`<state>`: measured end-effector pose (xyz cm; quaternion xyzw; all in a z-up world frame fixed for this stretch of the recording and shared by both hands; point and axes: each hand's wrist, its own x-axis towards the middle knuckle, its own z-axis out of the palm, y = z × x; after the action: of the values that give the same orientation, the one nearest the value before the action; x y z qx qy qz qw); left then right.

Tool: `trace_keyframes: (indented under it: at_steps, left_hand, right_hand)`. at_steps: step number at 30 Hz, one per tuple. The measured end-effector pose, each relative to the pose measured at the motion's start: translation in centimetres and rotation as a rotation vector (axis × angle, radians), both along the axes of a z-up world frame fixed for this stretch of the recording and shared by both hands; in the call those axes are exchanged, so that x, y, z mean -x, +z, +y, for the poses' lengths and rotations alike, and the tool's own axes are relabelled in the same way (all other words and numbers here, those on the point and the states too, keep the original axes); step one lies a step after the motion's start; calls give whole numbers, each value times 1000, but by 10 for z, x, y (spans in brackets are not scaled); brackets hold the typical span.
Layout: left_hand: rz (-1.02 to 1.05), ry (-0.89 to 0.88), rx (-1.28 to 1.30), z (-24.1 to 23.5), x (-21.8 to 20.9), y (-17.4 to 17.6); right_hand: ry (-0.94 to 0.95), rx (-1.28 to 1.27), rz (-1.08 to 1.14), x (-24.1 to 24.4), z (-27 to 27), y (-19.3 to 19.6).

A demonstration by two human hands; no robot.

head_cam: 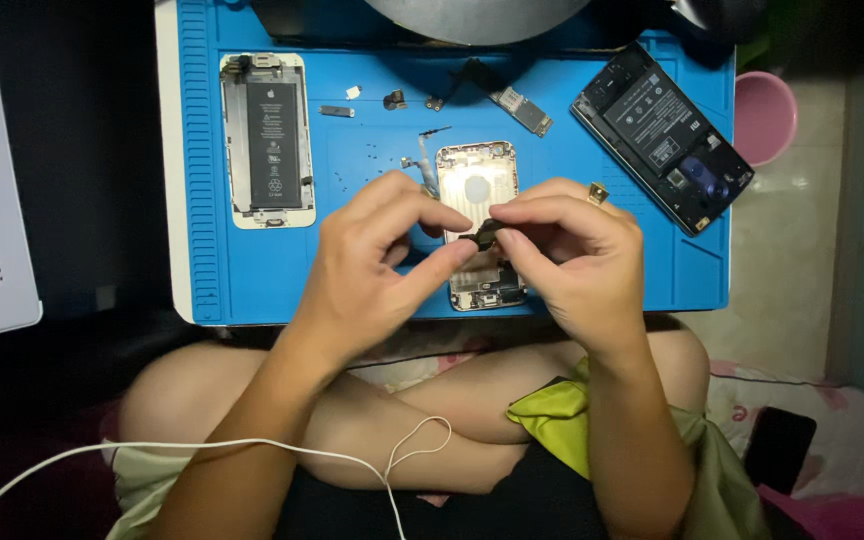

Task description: The person uses a precision screwdriver to remove screws from a smartphone chassis and then places a small black component into the chassis. The person continues to secure the component by tightening screws.

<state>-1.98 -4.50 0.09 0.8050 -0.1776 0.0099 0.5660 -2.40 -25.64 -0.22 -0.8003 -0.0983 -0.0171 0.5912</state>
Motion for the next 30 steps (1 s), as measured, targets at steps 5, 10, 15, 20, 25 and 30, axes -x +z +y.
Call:
trace_keyframes:
  at_steps: [5,10,15,20,25,30]
  left_hand:
    - [-214,-60,-192,4,1,-7]
    - [-363,-62,-451,6,3,-12]
    - [-562,34,-592,5,3,-7]
    - [-401,-33,-457,7,-1,-14]
    - [-362,-84,-396,1,0,-14]
    - [-358,-67,-440,2,1,-17]
  right_hand:
    - [14,63,6,0,-2,5]
    - [16,74,45,-2,-3,6]
    - [103,211,-15,-7,-13,15]
    - [274,409,6,-12,-40,21]
    - [368,530,25,-11,-50,10]
    - [510,614,231,-8,-57,16]
